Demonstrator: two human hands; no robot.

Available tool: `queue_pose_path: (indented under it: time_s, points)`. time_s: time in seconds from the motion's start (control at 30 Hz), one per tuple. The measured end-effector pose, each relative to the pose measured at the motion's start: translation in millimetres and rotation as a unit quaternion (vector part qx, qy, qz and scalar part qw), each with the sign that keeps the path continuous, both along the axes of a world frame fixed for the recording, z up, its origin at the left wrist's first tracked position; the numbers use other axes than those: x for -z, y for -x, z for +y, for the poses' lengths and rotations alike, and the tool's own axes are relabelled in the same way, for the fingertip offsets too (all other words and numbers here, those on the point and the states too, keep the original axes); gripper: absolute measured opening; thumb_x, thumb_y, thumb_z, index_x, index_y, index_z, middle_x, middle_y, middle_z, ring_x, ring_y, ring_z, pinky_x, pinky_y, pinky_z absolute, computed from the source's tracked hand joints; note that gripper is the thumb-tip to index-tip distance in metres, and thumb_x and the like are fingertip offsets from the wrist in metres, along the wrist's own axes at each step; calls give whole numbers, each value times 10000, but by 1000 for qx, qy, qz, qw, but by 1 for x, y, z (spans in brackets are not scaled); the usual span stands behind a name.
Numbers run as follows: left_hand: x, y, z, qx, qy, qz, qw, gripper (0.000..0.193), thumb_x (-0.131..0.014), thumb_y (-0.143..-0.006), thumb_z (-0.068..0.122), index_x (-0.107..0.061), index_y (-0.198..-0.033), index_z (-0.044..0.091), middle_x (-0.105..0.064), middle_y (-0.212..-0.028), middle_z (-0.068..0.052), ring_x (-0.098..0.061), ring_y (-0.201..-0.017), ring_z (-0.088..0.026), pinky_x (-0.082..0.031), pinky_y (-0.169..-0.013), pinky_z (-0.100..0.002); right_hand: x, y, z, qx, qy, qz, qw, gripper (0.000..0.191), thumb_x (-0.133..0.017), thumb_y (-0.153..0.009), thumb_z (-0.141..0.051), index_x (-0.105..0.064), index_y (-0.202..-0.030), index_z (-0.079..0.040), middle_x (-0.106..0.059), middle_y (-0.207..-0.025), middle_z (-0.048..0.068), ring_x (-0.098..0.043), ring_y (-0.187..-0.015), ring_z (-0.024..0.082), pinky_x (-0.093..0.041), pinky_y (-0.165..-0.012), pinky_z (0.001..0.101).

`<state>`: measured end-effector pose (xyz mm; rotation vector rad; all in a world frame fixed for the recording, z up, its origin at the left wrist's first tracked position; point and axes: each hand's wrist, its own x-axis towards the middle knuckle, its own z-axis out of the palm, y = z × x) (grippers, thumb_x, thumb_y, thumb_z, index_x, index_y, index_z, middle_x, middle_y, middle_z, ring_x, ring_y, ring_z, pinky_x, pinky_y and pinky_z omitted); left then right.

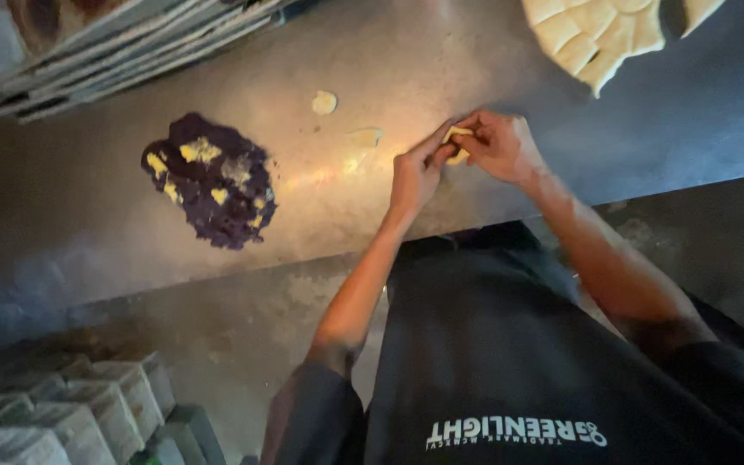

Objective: The person pinches small pieces from a large dark dough mass on a metal worktable, rolls each piece between the palms into a round ball, and sets the balls aside. The person then carries a tray holding rows of formed dough balls across the production area and returns to continue portioning more pieces.

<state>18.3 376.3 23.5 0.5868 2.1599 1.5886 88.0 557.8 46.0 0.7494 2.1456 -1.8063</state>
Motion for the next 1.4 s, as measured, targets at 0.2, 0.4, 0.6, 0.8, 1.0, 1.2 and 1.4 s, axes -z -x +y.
queue_pose_path:
  time_s: [0.2,0.4,0.6,0.8,1.0,1.2,1.4]
  points:
    - [22,-15,18,-131,-130,-116,976,280,-645,-1047,10,-729,-1304,83,-751,-1134,-92,-675,-958,-97,-578,-847,-266,6,-5,-23,-63,-290,283,912,119,-754,-995,-13,-724,-1099,-62,-634,-1017,128,-696,-893,301,-565,-757,377]
    - [25,-26,7,-66,52,-4,996,486,-675,-928,11,-635,-1405,96,-697,-965,-119,-669,-850,-184,-559,-797,-305,28,13,-24,-111,-287,302,902,210,-680,-912,41,-676,-1113,-16,-630,-1114,181,-652,-999,391,-557,-809,433]
    - [15,6,-5,-30,9,122,992,330,-724,-918,54,-714,-1241,117,-674,-1001,-123,-690,-849,-270,-563,-766,-331,23,21,-25,-126,-285,199,929,126,-782,-972,-40,-688,-1054,-23,-640,-1031,163,-654,-963,396,-534,-812,465]
    - [18,12,-4,-50,83,66,993,388,-714,-859,7,-741,-1236,96,-662,-888,-138,-691,-762,-276,-562,-723,-360,13,25,-36,-126,-246,301,913,213,-755,-934,18,-691,-1131,-33,-626,-1100,164,-671,-984,385,-565,-824,433]
    - [19,7,-8,-76,72,87,991,268,-768,-882,89,-745,-1149,78,-729,-970,-155,-731,-889,-293,-574,-791,-343,11,20,-48,-161,-281,335,885,383,-651,-853,69,-651,-1235,41,-581,-1185,230,-634,-1025,458,-560,-840,478]
    - [21,-6,-13,-152,-33,-130,979,601,-647,-940,86,-443,-1506,79,-765,-1029,-109,-737,-924,-199,-573,-813,-317,17,29,-56,-144,-295,268,906,87,-734,-1006,-39,-718,-1088,-12,-613,-1048,196,-662,-865,442,-527,-722,472]
    - [31,-19,-32,-89,-338,-367,862,500,-568,-1104,204,-461,-1562,37,-608,-1396,-55,-621,-1219,-167,-549,-1038,-345,5,23,-40,-170,-180,149,957,311,-743,-1004,-80,-730,-1315,-90,-657,-1008,124,-702,-820,276,-563,-735,386]
